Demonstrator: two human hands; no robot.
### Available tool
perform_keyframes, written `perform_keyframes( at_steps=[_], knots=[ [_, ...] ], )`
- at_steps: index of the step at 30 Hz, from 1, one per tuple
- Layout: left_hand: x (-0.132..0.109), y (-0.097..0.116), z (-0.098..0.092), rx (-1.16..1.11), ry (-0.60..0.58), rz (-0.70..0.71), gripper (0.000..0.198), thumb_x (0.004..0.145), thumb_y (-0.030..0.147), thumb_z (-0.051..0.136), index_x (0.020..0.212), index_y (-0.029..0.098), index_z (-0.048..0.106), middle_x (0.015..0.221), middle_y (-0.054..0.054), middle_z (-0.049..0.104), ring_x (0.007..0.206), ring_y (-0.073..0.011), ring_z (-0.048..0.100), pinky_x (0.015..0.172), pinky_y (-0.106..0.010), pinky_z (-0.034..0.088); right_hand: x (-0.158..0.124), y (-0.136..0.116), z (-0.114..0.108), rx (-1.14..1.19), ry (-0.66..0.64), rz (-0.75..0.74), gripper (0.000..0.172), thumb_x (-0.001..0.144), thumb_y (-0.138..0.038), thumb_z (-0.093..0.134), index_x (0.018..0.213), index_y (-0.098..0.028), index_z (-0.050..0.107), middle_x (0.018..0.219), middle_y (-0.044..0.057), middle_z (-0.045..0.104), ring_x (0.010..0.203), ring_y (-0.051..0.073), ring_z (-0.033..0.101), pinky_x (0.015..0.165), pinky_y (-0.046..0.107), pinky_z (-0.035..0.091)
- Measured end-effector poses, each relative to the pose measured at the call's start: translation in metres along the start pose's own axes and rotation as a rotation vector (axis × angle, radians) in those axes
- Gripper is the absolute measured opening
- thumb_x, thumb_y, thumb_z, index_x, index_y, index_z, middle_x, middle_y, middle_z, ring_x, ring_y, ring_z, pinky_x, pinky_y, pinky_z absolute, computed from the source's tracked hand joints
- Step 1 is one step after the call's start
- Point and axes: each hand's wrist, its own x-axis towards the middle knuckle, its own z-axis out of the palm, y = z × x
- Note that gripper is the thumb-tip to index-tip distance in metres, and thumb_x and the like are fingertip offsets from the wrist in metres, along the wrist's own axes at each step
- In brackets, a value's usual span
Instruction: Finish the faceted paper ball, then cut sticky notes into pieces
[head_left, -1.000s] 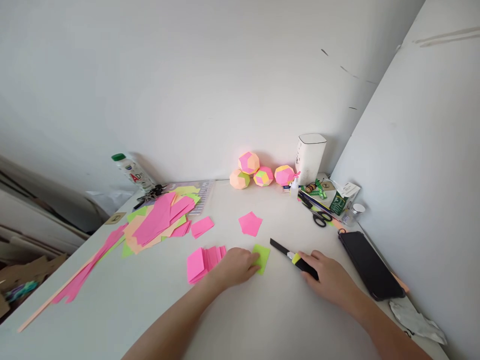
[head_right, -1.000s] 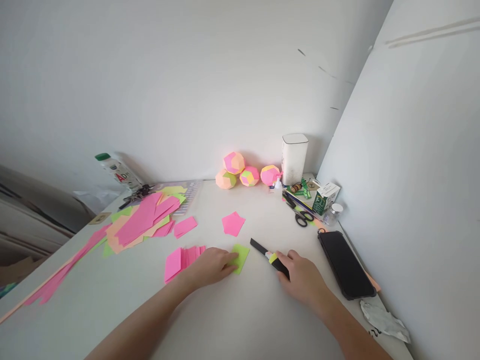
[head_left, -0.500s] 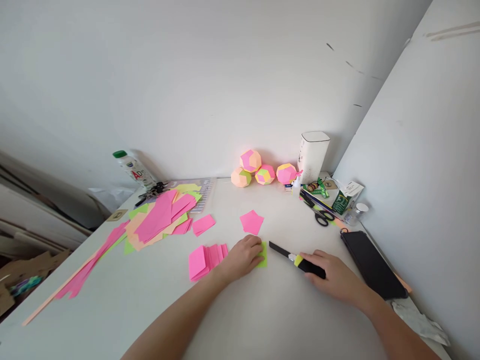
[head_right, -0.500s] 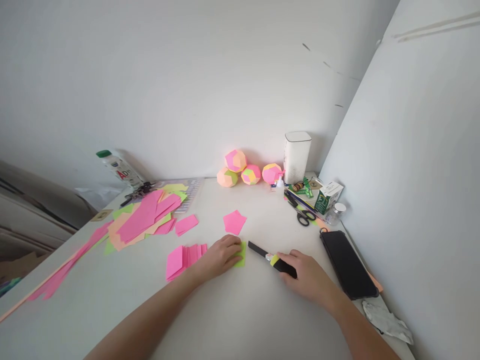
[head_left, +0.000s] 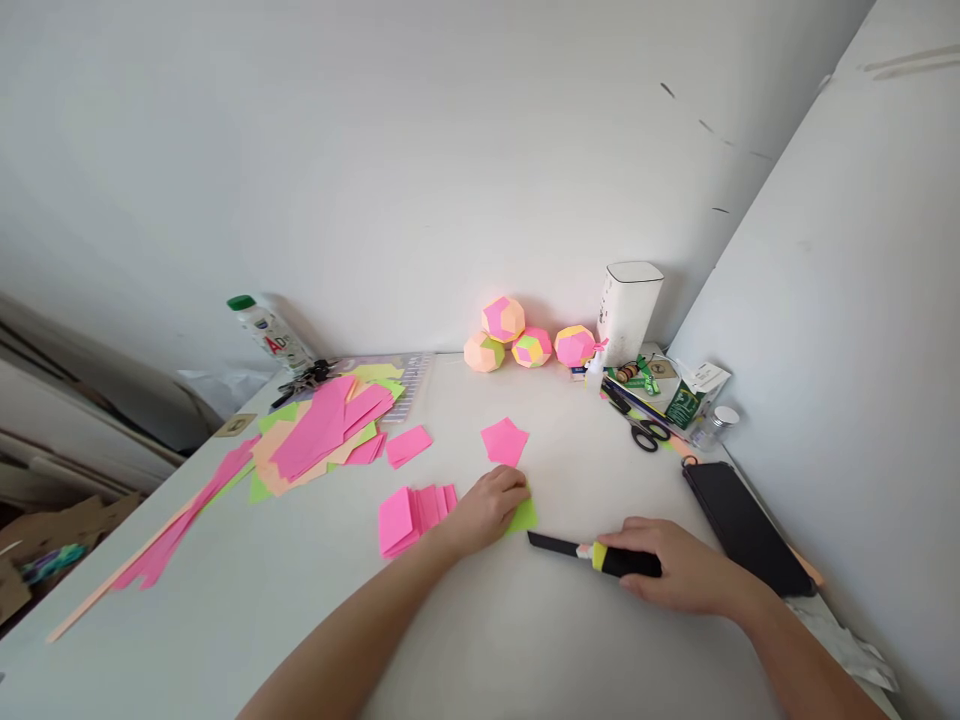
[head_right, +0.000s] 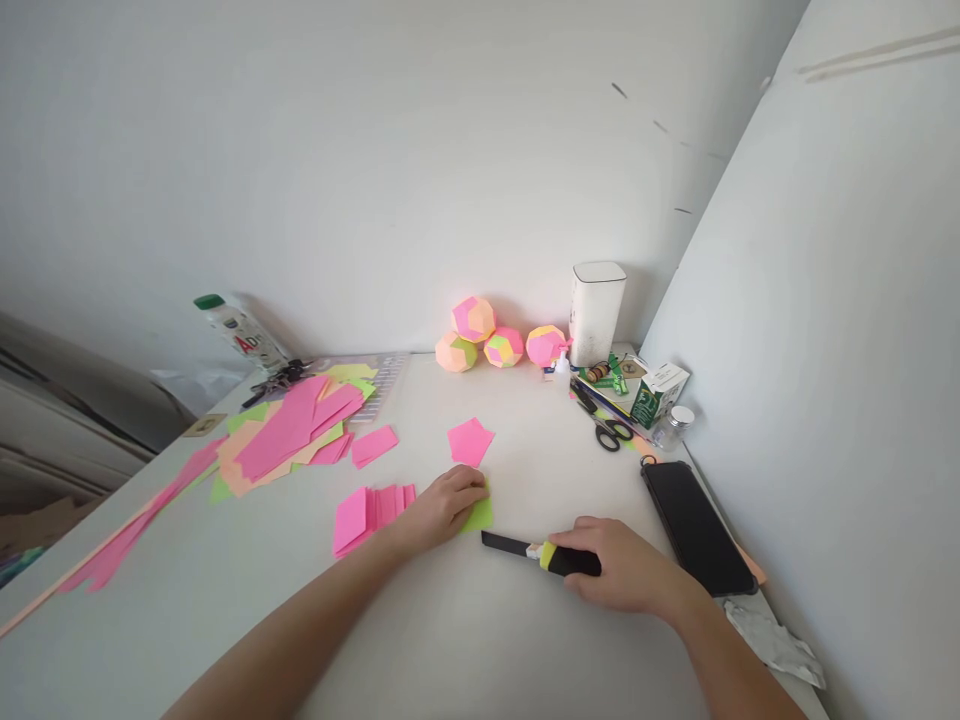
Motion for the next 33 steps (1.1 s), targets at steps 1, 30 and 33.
perform_keyframes(
  at_steps=[1, 30, 33],
  knots=[
    [0.0, 0.0, -0.001, -0.013, 0.002, -0.014, 0.03, 0.089, 0.006, 0.039, 0.1, 0.017, 0.065, 0.1, -0.011, 0.06, 0.096, -0.0224, 0.055, 0.084, -0.037, 0.05, 0.0, 0.0, 0.0, -0.003, 0.001, 0.002, 0.049, 0.077, -0.024, 0.057, 0.125, -0.03, 0.064, 0.098, 0.004, 0.065, 0.09, 0.022, 0.061, 0.081, 0.03, 0.047],
    [0.001, 0.0, -0.021, -0.27, -0.197, -0.2, 0.052, 0.064, 0.028, 0.079, 0.112, 0.02, 0.059, 0.114, -0.009, 0.048, 0.106, -0.0262, 0.05, 0.093, -0.041, 0.047, 0.001, 0.003, 0.002, 0.01, 0.005, 0.03, 0.051, 0.077, -0.024, 0.056, 0.127, -0.031, 0.062, 0.099, 0.003, 0.064, 0.088, 0.022, 0.061, 0.078, 0.03, 0.048],
    [0.001, 0.001, -0.021, -0.255, -0.204, -0.209, 0.053, 0.061, 0.029, 0.081, 0.109, 0.02, 0.058, 0.116, -0.009, 0.047, 0.108, -0.0271, 0.048, 0.094, -0.042, 0.046, 0.001, 0.003, 0.002, 0.008, 0.011, 0.026, 0.05, 0.077, -0.025, 0.056, 0.127, -0.031, 0.062, 0.099, 0.003, 0.064, 0.089, 0.022, 0.061, 0.079, 0.03, 0.048]
  ],
)
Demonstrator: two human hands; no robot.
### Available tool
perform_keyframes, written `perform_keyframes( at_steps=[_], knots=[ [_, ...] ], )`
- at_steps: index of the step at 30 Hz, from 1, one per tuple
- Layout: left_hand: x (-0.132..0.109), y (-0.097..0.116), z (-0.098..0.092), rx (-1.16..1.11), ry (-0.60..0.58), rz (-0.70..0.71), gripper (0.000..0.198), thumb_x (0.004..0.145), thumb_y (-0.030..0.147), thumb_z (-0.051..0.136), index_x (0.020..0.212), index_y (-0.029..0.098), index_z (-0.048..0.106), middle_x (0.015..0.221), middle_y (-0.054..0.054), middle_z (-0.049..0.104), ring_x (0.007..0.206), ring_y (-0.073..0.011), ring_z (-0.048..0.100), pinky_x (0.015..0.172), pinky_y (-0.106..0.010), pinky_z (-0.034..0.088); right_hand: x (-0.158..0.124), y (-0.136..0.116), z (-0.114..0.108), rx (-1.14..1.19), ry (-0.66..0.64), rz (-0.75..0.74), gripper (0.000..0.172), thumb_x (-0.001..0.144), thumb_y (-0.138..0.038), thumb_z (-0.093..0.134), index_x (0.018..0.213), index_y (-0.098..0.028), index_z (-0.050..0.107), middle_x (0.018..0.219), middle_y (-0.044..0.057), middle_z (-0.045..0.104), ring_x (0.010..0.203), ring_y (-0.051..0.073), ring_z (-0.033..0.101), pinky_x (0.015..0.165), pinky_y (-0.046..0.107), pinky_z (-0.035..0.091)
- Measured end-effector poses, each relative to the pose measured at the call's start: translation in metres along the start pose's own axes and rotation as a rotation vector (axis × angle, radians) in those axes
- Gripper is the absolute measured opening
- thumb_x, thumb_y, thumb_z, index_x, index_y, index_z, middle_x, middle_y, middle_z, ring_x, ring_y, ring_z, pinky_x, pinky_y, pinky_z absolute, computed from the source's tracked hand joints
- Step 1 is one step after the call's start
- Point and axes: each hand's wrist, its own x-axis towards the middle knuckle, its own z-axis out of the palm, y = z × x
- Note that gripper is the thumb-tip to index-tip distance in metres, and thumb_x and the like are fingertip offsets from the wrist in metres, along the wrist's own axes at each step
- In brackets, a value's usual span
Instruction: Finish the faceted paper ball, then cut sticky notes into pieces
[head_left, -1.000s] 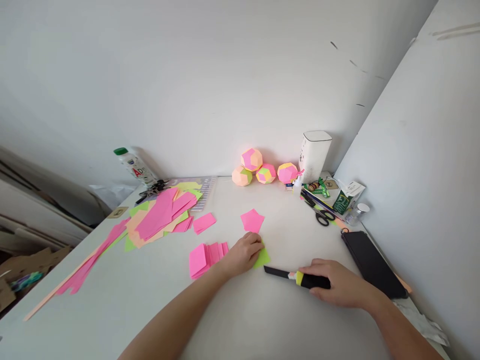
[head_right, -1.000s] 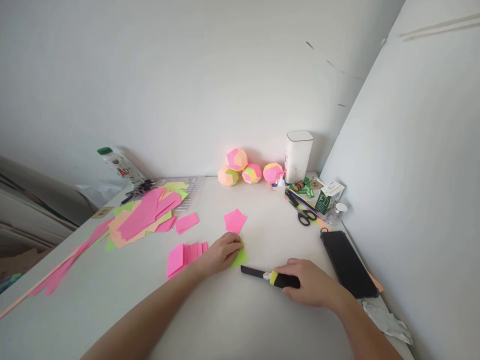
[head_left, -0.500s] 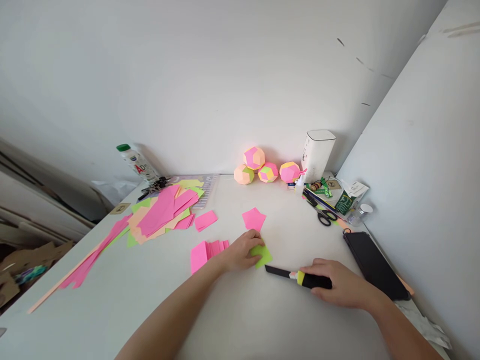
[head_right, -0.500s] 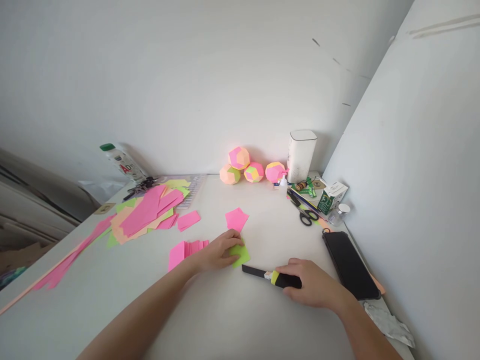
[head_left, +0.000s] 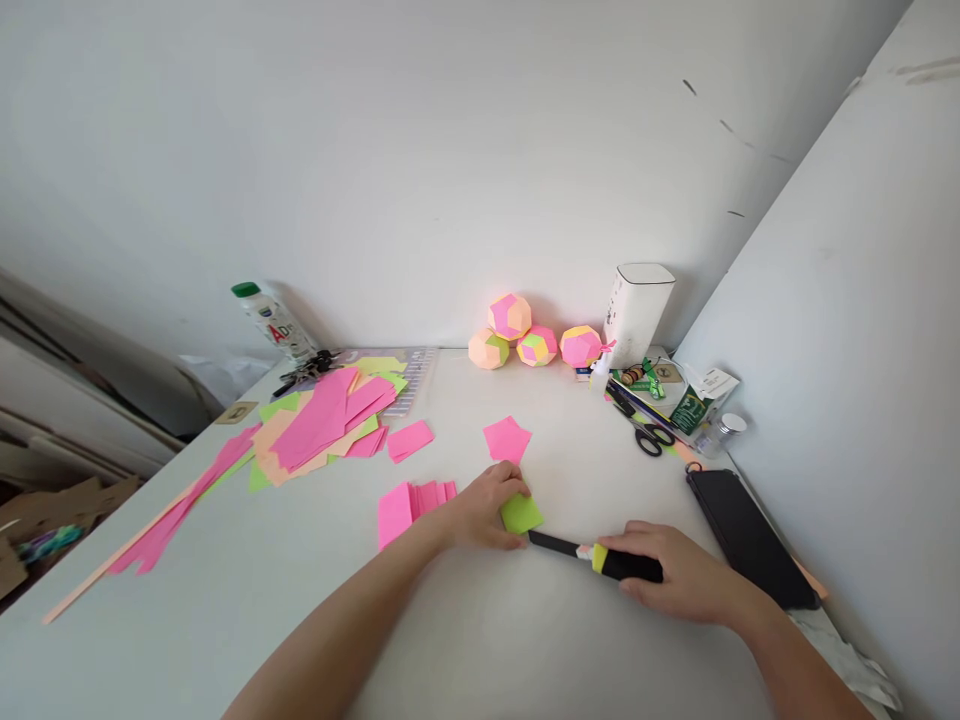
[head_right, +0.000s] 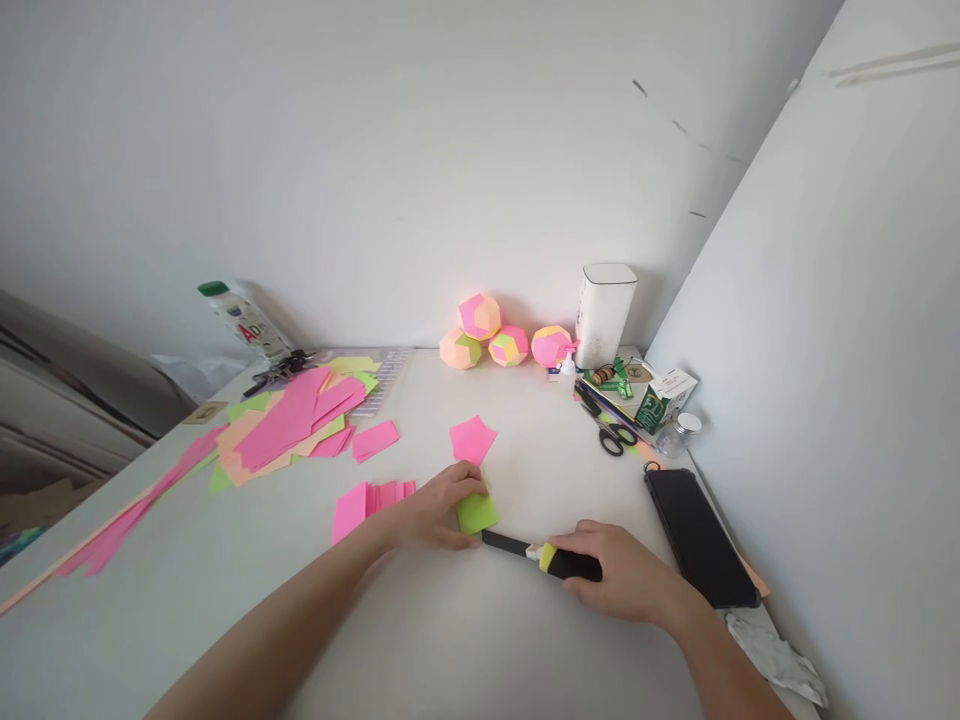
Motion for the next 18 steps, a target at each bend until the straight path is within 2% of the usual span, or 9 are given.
perform_keyframes(
  at_steps=[7, 18],
  knots=[
    [0.0007, 0.0033, -0.0013, 0.013, -0.002, 0.0, 0.034, 0.067, 0.023, 0.075, 0.094, 0.019, 0.056, 0.11, -0.008, 0.048, 0.101, -0.0242, 0.05, 0.088, -0.039, 0.047, -0.0011, -0.0002, -0.0008, -0.005, -0.003, 0.005, 0.05, 0.078, -0.026, 0.057, 0.127, -0.03, 0.062, 0.101, 0.004, 0.063, 0.091, 0.022, 0.061, 0.083, 0.031, 0.048],
    [0.0003, 0.0001, 0.0015, -0.025, 0.021, 0.007, 0.028, 0.066, 0.022, 0.072, 0.089, 0.019, 0.057, 0.109, -0.008, 0.048, 0.099, -0.0245, 0.051, 0.086, -0.039, 0.048, 0.0004, -0.0001, -0.001, -0.002, -0.025, -0.016, 0.051, 0.077, -0.028, 0.058, 0.128, -0.027, 0.061, 0.1, 0.005, 0.063, 0.09, 0.022, 0.061, 0.081, 0.03, 0.047]
  ],
)
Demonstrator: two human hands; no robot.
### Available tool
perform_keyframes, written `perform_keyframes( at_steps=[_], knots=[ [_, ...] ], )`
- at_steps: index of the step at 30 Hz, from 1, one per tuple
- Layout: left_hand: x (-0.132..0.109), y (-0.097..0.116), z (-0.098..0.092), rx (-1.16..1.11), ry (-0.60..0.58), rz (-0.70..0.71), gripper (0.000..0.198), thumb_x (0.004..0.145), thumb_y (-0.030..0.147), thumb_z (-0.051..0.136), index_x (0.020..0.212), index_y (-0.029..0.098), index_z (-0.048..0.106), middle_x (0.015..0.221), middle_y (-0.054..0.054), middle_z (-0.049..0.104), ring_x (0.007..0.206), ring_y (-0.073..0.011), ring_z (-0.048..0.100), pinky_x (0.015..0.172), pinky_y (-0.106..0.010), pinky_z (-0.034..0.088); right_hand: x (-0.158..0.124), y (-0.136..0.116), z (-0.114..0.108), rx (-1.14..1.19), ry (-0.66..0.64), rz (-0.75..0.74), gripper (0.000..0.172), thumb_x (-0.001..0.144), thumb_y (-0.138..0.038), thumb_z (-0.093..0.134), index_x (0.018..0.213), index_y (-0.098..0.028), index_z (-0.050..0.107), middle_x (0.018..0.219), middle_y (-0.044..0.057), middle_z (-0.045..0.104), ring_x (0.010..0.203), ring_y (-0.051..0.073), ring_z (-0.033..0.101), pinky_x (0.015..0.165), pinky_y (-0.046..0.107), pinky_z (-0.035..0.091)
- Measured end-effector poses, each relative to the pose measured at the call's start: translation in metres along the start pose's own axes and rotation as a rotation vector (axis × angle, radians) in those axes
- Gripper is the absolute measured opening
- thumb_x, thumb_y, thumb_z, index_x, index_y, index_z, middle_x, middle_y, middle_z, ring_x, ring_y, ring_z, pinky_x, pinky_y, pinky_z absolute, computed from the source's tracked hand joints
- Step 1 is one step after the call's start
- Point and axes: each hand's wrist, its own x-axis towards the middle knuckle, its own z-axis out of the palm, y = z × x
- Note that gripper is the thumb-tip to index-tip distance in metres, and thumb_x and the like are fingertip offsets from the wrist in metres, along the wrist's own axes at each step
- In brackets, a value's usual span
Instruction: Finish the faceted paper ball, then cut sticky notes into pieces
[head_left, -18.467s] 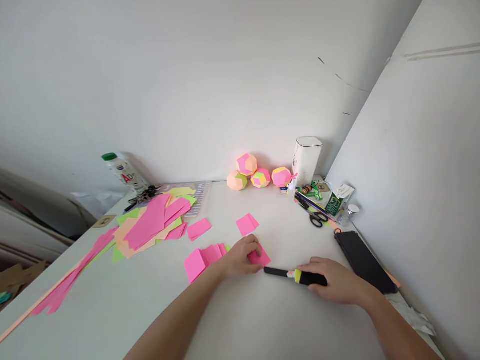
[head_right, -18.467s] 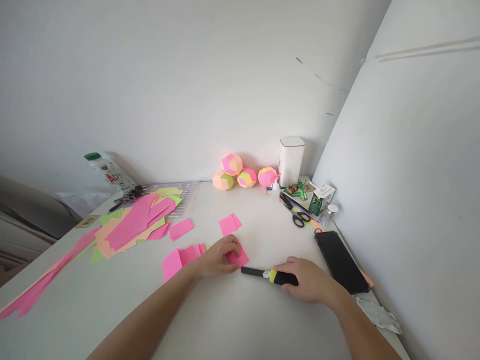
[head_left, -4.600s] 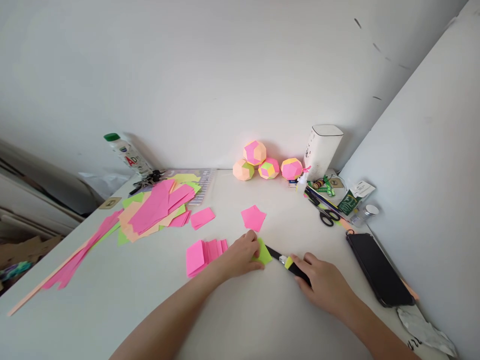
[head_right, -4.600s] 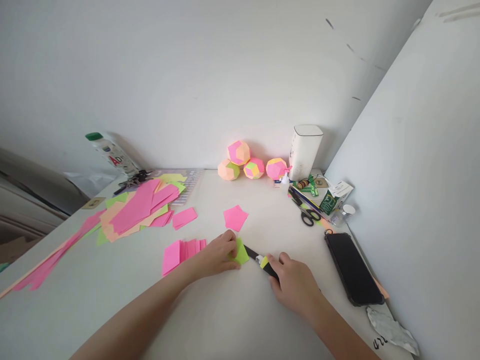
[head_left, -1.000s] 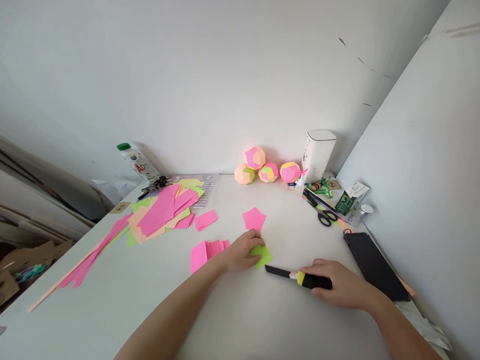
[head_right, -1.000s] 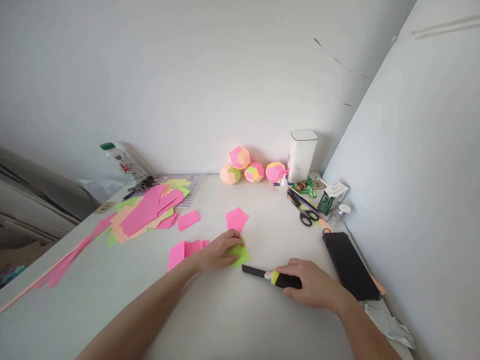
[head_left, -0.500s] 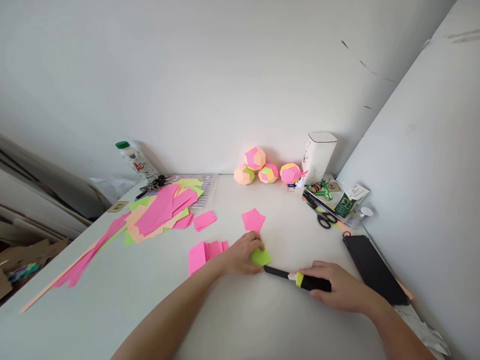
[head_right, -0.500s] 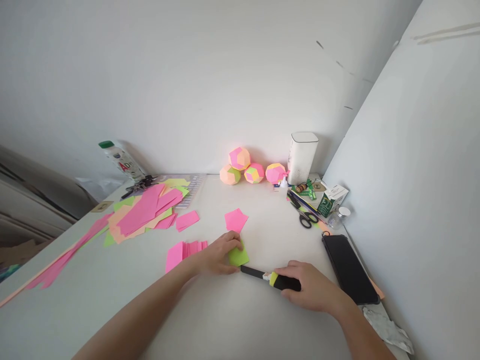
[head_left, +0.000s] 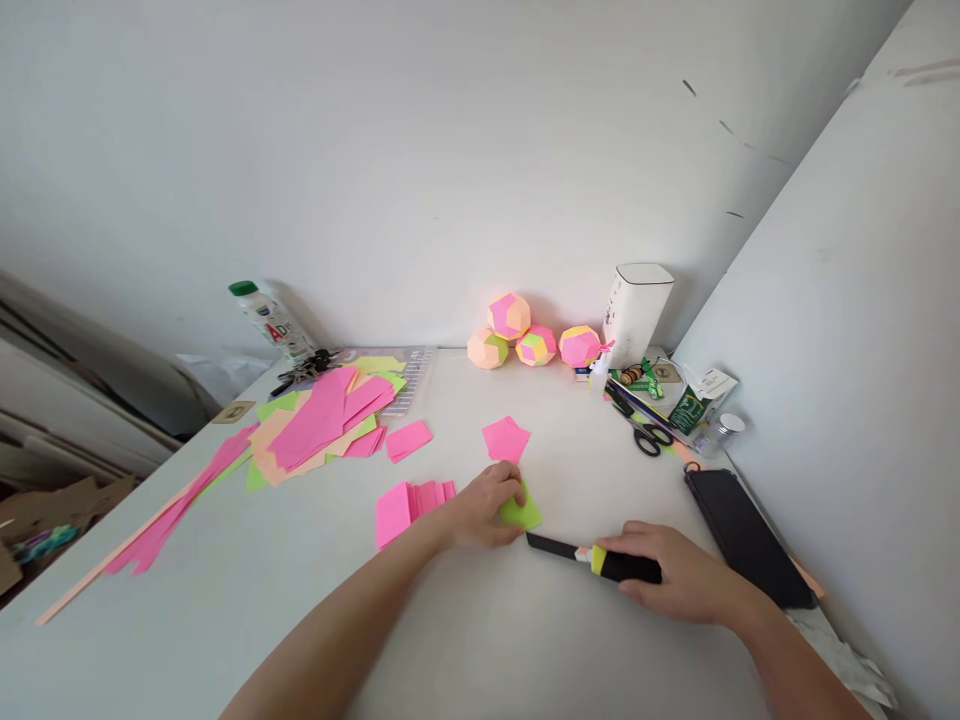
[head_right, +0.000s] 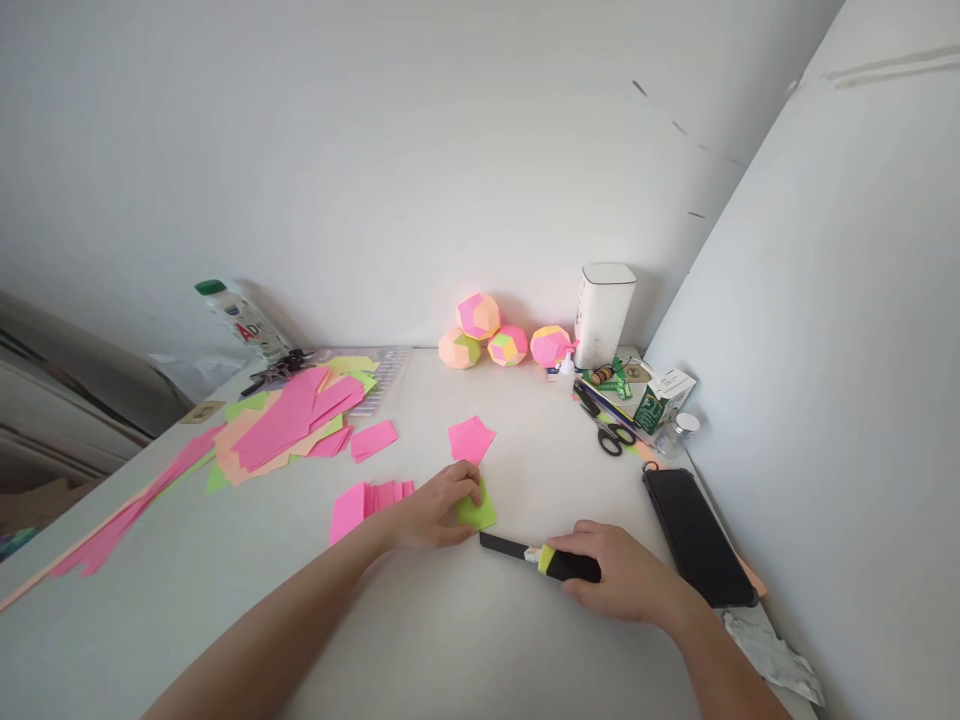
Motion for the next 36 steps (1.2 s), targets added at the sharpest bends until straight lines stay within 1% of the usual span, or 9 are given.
perform_keyframes(
  at_steps=[4, 9, 12, 18, 26, 31, 36],
  knots=[
    [0.0, 0.0, 0.0, 0.004, 0.009, 0.004, 0.021, 0.067, 0.02, 0.071, 0.083, 0.018, 0.059, 0.107, -0.008, 0.05, 0.098, -0.0236, 0.052, 0.085, -0.037, 0.048, 0.001, 0.001, 0.0, 0.005, -0.005, 0.0, 0.05, 0.078, -0.028, 0.058, 0.128, -0.027, 0.061, 0.099, 0.005, 0.063, 0.088, 0.022, 0.061, 0.08, 0.03, 0.047],
    [0.0, 0.002, -0.002, 0.051, 0.014, 0.022, 0.01, 0.069, 0.019, 0.071, 0.074, 0.017, 0.062, 0.103, -0.007, 0.051, 0.093, -0.0217, 0.053, 0.083, -0.035, 0.047, -0.001, 0.001, 0.001, -0.004, 0.002, 0.014, 0.05, 0.078, -0.027, 0.058, 0.128, -0.029, 0.061, 0.102, 0.005, 0.062, 0.092, 0.022, 0.061, 0.084, 0.032, 0.046],
    [0.0, 0.004, -0.002, 0.068, 0.026, 0.039, 0.006, 0.071, 0.019, 0.068, 0.069, 0.017, 0.063, 0.102, -0.007, 0.051, 0.09, -0.0201, 0.054, 0.082, -0.033, 0.047, -0.001, 0.001, 0.002, -0.014, 0.011, 0.023, 0.05, 0.079, -0.027, 0.057, 0.128, -0.029, 0.06, 0.101, 0.005, 0.062, 0.092, 0.022, 0.061, 0.084, 0.032, 0.047],
    [-0.001, 0.008, -0.003, 0.074, 0.028, 0.072, 0.01, 0.077, 0.014, 0.061, 0.067, 0.017, 0.063, 0.103, -0.007, 0.053, 0.089, -0.0182, 0.055, 0.083, -0.032, 0.048, 0.0, 0.0, 0.004, -0.033, 0.034, 0.02, 0.051, 0.078, -0.024, 0.056, 0.128, -0.03, 0.06, 0.1, 0.004, 0.062, 0.089, 0.021, 0.061, 0.081, 0.031, 0.048],
    [0.0, 0.012, -0.006, 0.074, 0.021, 0.045, 0.014, 0.081, 0.015, 0.054, 0.068, 0.018, 0.053, 0.101, -0.008, 0.057, 0.092, -0.0199, 0.055, 0.085, -0.035, 0.048, 0.0, -0.004, 0.006, -0.086, 0.06, 0.02, 0.052, 0.078, -0.024, 0.055, 0.129, -0.028, 0.059, 0.102, 0.004, 0.063, 0.093, 0.021, 0.061, 0.084, 0.031, 0.047],
    [0.0, 0.014, -0.006, 0.085, 0.033, 0.043, 0.017, 0.08, 0.013, 0.052, 0.065, 0.018, 0.049, 0.1, -0.008, 0.057, 0.092, -0.0199, 0.056, 0.084, -0.035, 0.048, 0.0, -0.006, 0.007, -0.137, 0.065, 0.03, 0.052, 0.079, -0.025, 0.054, 0.131, -0.028, 0.058, 0.103, 0.005, 0.063, 0.093, 0.022, 0.062, 0.083, 0.031, 0.047],
    [0.0, 0.013, -0.005, 0.073, 0.024, 0.029, 0.016, 0.079, 0.013, 0.053, 0.065, 0.018, 0.048, 0.101, -0.008, 0.057, 0.092, -0.0202, 0.056, 0.083, -0.035, 0.048, 0.001, -0.006, 0.009, -0.174, 0.074, 0.04, 0.052, 0.081, -0.027, 0.054, 0.133, -0.027, 0.056, 0.104, 0.006, 0.063, 0.092, 0.022, 0.062, 0.082, 0.031, 0.047]
  ],
)
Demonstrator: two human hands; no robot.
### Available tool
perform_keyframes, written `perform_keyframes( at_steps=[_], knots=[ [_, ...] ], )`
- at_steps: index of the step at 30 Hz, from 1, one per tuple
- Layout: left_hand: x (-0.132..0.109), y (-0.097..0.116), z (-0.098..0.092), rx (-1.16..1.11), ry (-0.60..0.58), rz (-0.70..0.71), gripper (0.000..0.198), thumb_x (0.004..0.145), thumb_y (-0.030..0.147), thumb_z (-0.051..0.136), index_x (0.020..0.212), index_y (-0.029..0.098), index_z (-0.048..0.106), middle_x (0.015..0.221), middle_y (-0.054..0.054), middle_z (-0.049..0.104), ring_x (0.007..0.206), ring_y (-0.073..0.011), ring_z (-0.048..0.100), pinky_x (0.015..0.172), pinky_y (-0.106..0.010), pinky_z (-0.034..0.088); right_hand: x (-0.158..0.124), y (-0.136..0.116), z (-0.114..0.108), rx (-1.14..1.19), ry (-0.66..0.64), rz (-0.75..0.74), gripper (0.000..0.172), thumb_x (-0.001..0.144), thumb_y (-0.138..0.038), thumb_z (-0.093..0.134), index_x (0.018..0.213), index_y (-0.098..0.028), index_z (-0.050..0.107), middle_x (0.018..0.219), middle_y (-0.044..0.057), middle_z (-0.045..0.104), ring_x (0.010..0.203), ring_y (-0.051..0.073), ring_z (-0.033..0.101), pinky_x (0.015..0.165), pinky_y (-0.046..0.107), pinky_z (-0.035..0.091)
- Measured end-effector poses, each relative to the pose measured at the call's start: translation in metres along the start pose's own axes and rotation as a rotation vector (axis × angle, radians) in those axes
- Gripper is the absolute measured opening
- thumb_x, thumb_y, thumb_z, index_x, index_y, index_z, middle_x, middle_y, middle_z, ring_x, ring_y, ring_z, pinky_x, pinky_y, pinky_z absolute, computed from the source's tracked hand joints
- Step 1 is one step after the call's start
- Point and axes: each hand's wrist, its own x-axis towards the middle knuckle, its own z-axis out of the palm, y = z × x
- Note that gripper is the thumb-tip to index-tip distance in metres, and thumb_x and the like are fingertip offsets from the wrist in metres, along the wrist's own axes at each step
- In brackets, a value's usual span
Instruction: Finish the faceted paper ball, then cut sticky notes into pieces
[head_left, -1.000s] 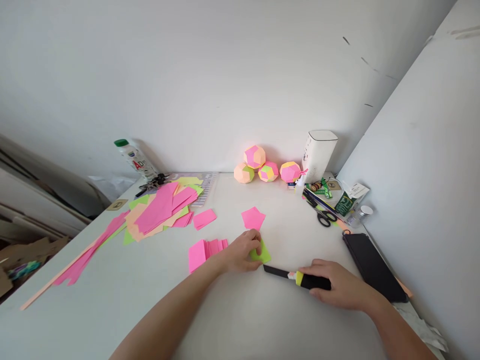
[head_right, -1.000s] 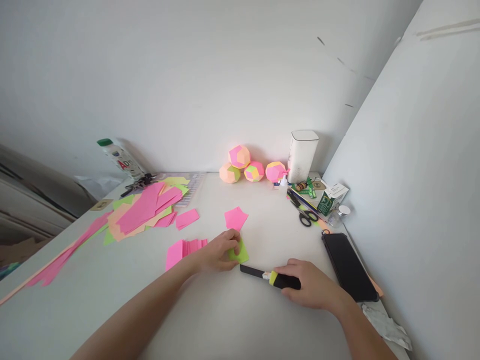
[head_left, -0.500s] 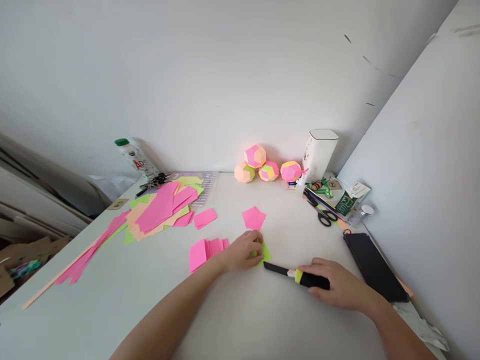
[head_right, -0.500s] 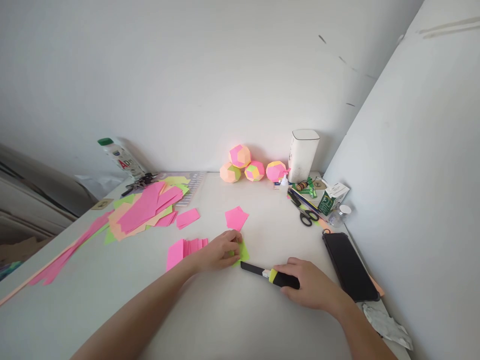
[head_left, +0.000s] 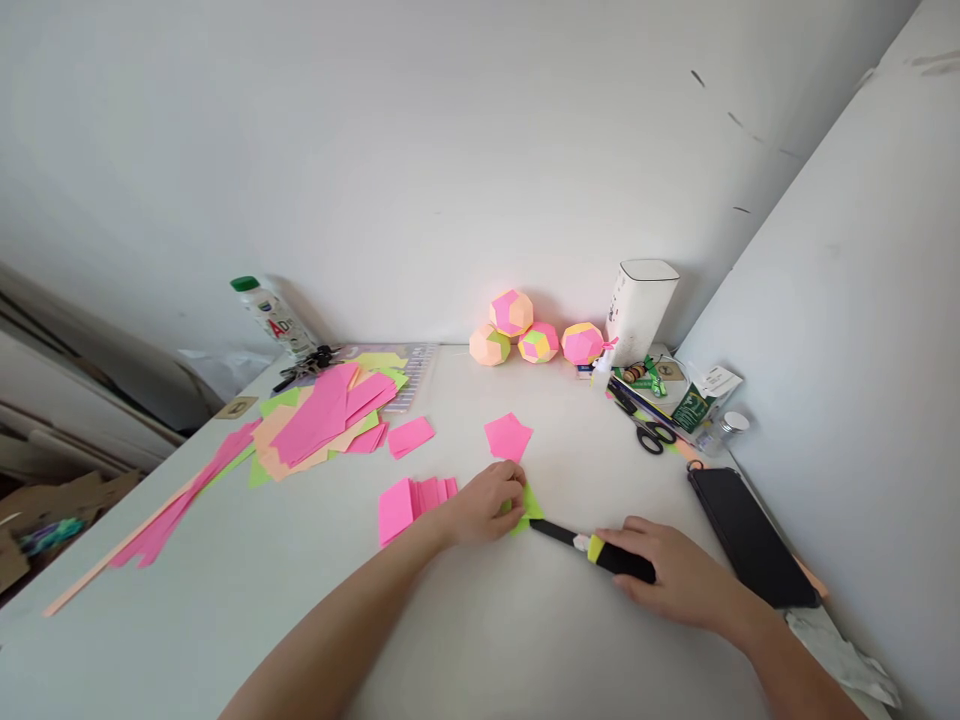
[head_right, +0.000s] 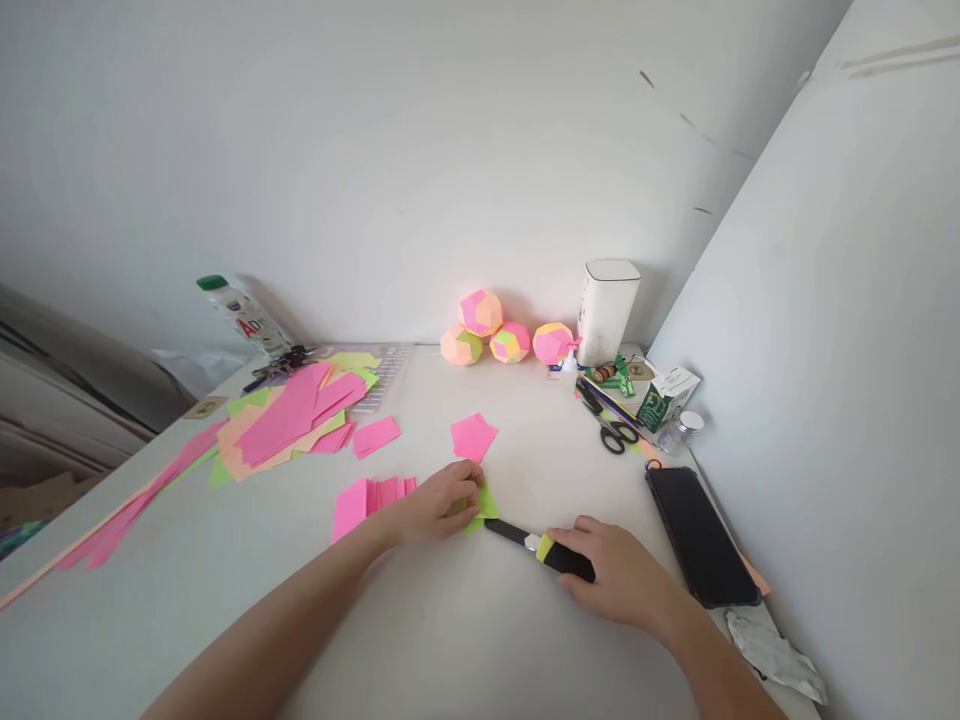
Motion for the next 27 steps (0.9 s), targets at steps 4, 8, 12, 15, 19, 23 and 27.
perform_keyframes(
  at_steps=[4, 8, 12, 15, 19, 23, 27],
  knots=[
    [0.0, -0.003, 0.002, -0.01, 0.002, 0.001, 0.016, 0.078, 0.013, 0.054, 0.064, 0.017, 0.049, 0.102, -0.008, 0.056, 0.092, -0.0203, 0.055, 0.084, -0.035, 0.048, 0.0, 0.0, 0.004, -0.057, 0.003, 0.015, 0.053, 0.082, -0.029, 0.053, 0.134, -0.026, 0.055, 0.106, 0.007, 0.063, 0.09, 0.023, 0.063, 0.082, 0.032, 0.048],
    [0.001, -0.005, 0.004, -0.008, 0.012, 0.005, 0.01, 0.074, 0.014, 0.059, 0.066, 0.017, 0.055, 0.102, -0.008, 0.055, 0.092, -0.0205, 0.055, 0.084, -0.035, 0.048, -0.002, -0.003, 0.008, -0.117, 0.003, 0.017, 0.052, 0.083, -0.028, 0.052, 0.136, -0.026, 0.053, 0.105, 0.008, 0.062, 0.088, 0.023, 0.063, 0.08, 0.033, 0.048],
    [0.001, -0.006, 0.005, -0.021, 0.014, 0.016, 0.007, 0.075, 0.019, 0.063, 0.07, 0.017, 0.059, 0.101, -0.008, 0.054, 0.092, -0.0207, 0.055, 0.084, -0.036, 0.048, -0.004, -0.009, 0.013, -0.152, 0.014, 0.043, 0.051, 0.086, -0.026, 0.048, 0.137, -0.024, 0.052, 0.104, 0.009, 0.063, 0.085, 0.023, 0.064, 0.077, 0.033, 0.048],
    [0.001, -0.006, 0.005, -0.012, 0.009, 0.017, 0.004, 0.079, 0.018, 0.06, 0.075, 0.017, 0.06, 0.102, -0.008, 0.055, 0.092, -0.0206, 0.054, 0.084, -0.035, 0.048, -0.005, -0.013, 0.016, -0.193, 0.022, 0.07, 0.051, 0.086, -0.024, 0.047, 0.138, -0.024, 0.051, 0.103, 0.009, 0.063, 0.082, 0.023, 0.065, 0.073, 0.033, 0.048],
    [0.001, -0.004, 0.004, 0.026, 0.0, 0.002, 0.013, 0.076, 0.009, 0.06, 0.086, 0.018, 0.061, 0.104, -0.008, 0.055, 0.096, -0.0214, 0.053, 0.087, -0.035, 0.048, -0.007, -0.017, 0.018, -0.251, 0.015, 0.088, 0.052, 0.087, -0.024, 0.047, 0.139, -0.023, 0.049, 0.1, 0.009, 0.064, 0.078, 0.024, 0.065, 0.068, 0.032, 0.048],
    [0.0, -0.003, 0.002, -0.018, -0.031, -0.029, 0.014, 0.076, 0.009, 0.061, 0.086, 0.018, 0.062, 0.106, -0.009, 0.054, 0.1, -0.0219, 0.053, 0.087, -0.034, 0.049, -0.008, -0.02, 0.018, -0.301, -0.016, 0.117, 0.052, 0.088, -0.024, 0.045, 0.14, -0.021, 0.048, 0.101, 0.01, 0.064, 0.076, 0.024, 0.065, 0.066, 0.033, 0.047],
    [0.0, -0.003, 0.001, -0.053, -0.047, -0.049, 0.014, 0.076, 0.008, 0.061, 0.086, 0.018, 0.063, 0.107, -0.009, 0.054, 0.101, -0.0221, 0.054, 0.088, -0.034, 0.05, -0.009, -0.022, 0.02, -0.323, -0.022, 0.126, 0.053, 0.088, -0.022, 0.044, 0.141, -0.02, 0.047, 0.103, 0.011, 0.063, 0.077, 0.024, 0.066, 0.066, 0.033, 0.048]
  ],
)
